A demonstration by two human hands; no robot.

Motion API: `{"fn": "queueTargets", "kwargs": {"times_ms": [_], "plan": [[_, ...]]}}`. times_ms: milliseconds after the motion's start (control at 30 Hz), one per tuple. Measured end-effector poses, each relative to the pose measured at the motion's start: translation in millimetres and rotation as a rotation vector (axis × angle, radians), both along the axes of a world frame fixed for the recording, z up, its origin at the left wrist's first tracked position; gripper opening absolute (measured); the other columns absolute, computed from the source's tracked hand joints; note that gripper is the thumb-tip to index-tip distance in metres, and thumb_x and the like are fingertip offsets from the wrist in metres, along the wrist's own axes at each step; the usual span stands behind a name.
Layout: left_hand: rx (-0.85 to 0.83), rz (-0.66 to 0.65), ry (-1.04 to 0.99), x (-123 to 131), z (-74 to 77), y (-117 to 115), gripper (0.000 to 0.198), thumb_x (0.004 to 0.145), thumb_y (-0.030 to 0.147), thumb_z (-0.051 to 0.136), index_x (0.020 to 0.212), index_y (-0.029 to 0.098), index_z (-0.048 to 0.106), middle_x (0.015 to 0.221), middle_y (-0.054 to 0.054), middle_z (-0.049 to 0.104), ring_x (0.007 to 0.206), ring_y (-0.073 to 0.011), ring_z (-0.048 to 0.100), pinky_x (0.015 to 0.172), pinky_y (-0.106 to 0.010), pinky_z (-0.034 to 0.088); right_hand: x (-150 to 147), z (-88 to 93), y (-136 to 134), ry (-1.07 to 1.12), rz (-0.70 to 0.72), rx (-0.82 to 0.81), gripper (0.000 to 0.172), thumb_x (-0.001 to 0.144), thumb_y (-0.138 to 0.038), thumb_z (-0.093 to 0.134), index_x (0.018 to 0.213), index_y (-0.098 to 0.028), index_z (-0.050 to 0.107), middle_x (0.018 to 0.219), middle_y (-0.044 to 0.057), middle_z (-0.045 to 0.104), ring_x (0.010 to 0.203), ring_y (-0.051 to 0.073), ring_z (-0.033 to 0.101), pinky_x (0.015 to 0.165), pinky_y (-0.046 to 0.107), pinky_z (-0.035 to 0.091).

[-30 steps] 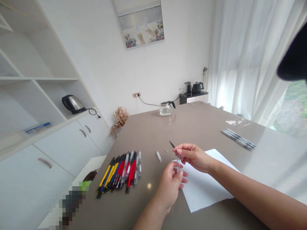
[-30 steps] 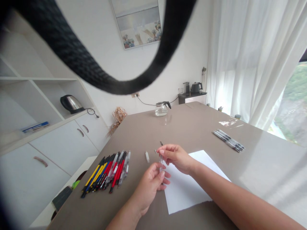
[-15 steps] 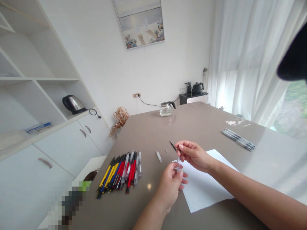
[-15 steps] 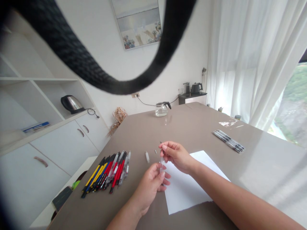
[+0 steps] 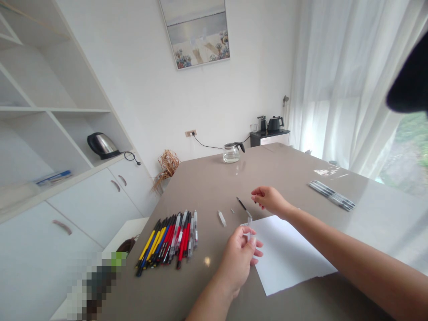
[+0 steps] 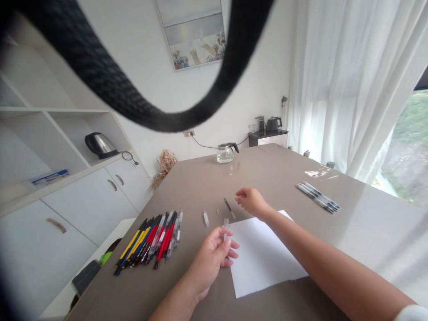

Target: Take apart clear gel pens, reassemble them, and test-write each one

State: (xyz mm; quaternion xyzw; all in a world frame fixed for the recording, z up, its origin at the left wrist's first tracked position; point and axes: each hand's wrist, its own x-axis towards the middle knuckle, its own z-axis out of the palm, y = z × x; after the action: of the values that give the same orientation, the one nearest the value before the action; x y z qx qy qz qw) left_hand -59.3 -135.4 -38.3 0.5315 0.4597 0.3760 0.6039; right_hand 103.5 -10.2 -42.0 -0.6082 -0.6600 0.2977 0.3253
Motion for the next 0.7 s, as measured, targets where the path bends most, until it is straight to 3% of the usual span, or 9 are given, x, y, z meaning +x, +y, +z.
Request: {"fn": "queueTargets", "kwargs": {"times_ms": [167,300,700], "plan": [[0.002,0.005,0.003,0.1,1.1,-0.4,0.022,0.078,0.031,0.041,0.095,0.018,0.042,0.085,-0.007,0.056,0.071,-0.0134,0.053,0.061,-0.026,0.04,0.5,-17.0,23.7,-0.26,-0.057,0.028,0.017,0.069,-0.026,0.051,0.078,-0.017,0.063,0.075,0.006,0.062,0.07,0.015,0.054,0.061,0.024,0.037],[0.006,0.001,0.006,-0.2,1.3,-0.1,0.022,0.078,0.031,0.041,0.095,0.018,0.042,0.085,-0.007,0.056,0.071,-0.0134,0.053,0.061,-0.026,0.04,-5.1,-25.1,29.2,-0.377,-0.056,0.025,0.019,0.069,-0.028,0.051,0.079,-0.019,0.064,0.078,0.007,0.063,0.075,0.019,0.055,0.061,0.026,0.036],[0.003,0.0,-0.018,0.4,1.0,-0.9,0.026,0.076,0.035,0.044,0.095,0.018,0.043,0.084,-0.007,0.055,0.071,-0.0137,0.054,0.06,-0.025,0.04,-5.2,-23.7,23.8,-0.479,-0.015,0.044,0.028,0.072,-0.036,0.048,0.09,-0.021,0.062,0.081,0.007,0.062,0.077,0.019,0.055,0.059,0.024,0.034]]}}
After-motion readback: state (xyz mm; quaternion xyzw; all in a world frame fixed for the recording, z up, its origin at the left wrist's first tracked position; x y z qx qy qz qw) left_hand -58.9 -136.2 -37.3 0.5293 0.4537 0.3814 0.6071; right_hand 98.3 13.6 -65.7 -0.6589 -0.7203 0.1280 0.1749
